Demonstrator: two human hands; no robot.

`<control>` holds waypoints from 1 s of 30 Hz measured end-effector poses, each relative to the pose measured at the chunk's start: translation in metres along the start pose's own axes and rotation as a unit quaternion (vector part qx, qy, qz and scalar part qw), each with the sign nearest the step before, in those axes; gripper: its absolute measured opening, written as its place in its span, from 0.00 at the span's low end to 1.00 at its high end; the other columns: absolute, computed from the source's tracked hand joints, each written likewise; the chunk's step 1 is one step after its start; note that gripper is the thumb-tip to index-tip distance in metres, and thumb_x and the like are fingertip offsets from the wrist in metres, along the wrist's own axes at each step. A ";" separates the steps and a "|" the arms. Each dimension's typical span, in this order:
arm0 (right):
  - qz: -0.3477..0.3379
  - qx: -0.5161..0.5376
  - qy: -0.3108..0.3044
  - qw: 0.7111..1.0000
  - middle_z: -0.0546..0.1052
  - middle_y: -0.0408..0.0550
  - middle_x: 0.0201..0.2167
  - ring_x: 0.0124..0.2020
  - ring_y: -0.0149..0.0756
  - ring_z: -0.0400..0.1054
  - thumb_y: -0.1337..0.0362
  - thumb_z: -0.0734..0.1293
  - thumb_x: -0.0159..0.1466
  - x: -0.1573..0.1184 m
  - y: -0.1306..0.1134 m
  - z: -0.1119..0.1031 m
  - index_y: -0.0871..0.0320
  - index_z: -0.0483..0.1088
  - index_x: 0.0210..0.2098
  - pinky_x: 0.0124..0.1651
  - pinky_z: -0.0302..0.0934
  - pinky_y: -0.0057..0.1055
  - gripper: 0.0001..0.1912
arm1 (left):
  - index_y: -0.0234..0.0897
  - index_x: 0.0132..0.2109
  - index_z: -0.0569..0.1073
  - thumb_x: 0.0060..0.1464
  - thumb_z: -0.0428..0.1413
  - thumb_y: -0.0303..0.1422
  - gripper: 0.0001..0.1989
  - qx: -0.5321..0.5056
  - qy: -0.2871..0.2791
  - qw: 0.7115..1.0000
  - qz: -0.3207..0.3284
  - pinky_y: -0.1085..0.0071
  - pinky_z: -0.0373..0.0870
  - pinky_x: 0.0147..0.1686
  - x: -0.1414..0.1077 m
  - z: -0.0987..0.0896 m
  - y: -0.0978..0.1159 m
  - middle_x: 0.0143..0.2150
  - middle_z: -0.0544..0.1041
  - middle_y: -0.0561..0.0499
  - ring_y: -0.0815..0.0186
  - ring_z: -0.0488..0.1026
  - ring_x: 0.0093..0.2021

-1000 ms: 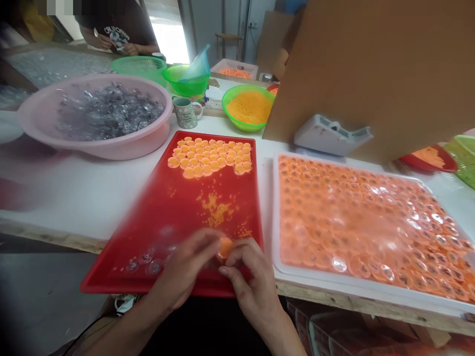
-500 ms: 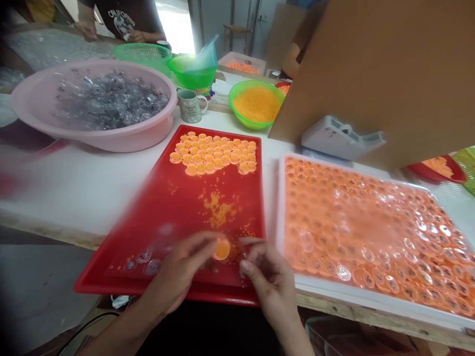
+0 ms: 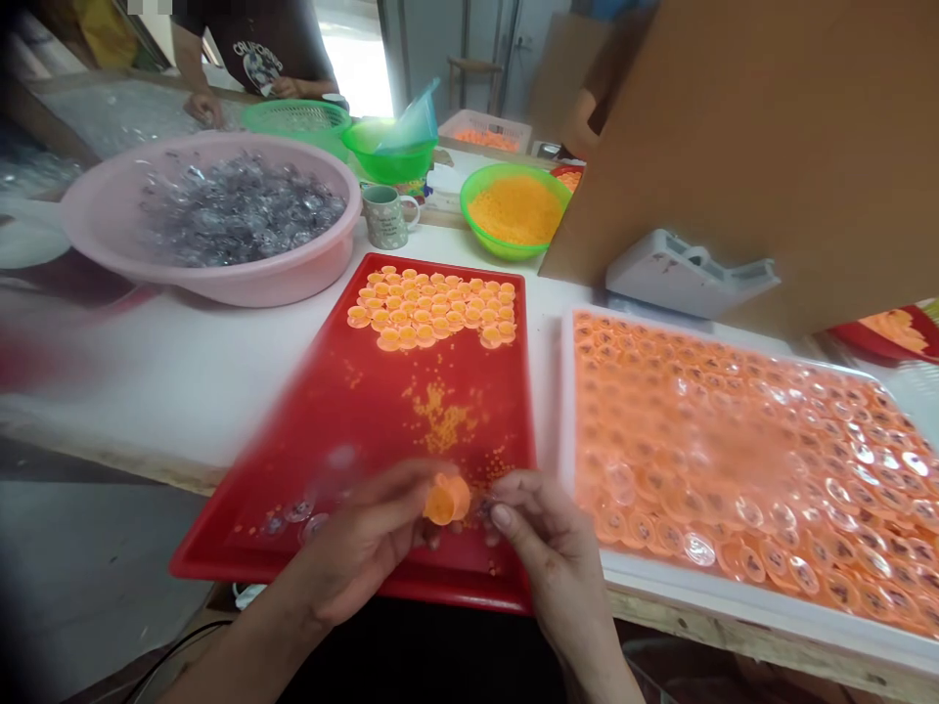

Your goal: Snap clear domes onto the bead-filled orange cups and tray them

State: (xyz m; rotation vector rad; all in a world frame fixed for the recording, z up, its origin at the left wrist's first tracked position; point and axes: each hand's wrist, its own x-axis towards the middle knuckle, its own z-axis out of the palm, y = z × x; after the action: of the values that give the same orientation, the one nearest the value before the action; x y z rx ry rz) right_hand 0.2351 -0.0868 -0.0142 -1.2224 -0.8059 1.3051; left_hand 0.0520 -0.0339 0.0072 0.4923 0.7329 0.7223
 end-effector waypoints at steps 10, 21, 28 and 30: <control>0.029 -0.023 -0.026 0.999 0.77 0.45 0.30 0.30 0.32 0.70 0.62 0.73 0.59 0.009 0.000 0.010 0.56 0.75 0.38 0.37 0.69 0.31 0.09 | 0.38 0.46 0.76 0.55 0.60 0.40 0.14 0.162 0.121 0.979 0.010 0.74 0.75 0.21 0.001 -0.001 -0.001 0.42 0.77 0.47 0.62 0.75 0.38; -0.107 -0.264 -0.050 0.957 0.76 0.44 0.30 0.33 0.34 0.71 0.68 0.68 0.63 0.010 -0.001 0.021 0.55 0.75 0.34 0.37 0.66 0.30 0.04 | 0.42 0.51 0.78 0.54 0.59 0.31 0.16 0.296 0.072 0.950 0.064 0.63 0.79 0.44 -0.003 0.004 -0.004 0.49 0.81 0.49 0.57 0.78 0.47; -0.242 -0.357 -0.082 0.899 0.75 0.44 0.33 0.35 0.33 0.70 0.75 0.63 0.65 0.006 -0.002 0.021 0.53 0.72 0.37 0.38 0.64 0.29 0.11 | 0.44 0.52 0.77 0.54 0.56 0.24 0.20 0.406 0.035 0.905 0.123 0.62 0.68 0.58 -0.002 -0.002 -0.005 0.53 0.79 0.51 0.60 0.74 0.54; -0.227 -0.370 -0.064 0.899 0.75 0.42 0.31 0.34 0.32 0.70 0.75 0.64 0.64 0.006 -0.002 0.020 0.54 0.70 0.36 0.37 0.64 0.28 0.09 | 0.43 0.52 0.77 0.54 0.57 0.24 0.19 0.423 0.037 0.895 0.134 0.64 0.69 0.56 -0.002 -0.002 -0.006 0.52 0.79 0.50 0.60 0.75 0.53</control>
State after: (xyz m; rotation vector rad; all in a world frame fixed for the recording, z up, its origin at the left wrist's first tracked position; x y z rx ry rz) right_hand 0.2174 -0.0771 -0.0090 -1.4050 -1.6715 0.6983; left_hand 0.0516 -0.0387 0.0028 1.3894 1.0565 0.6515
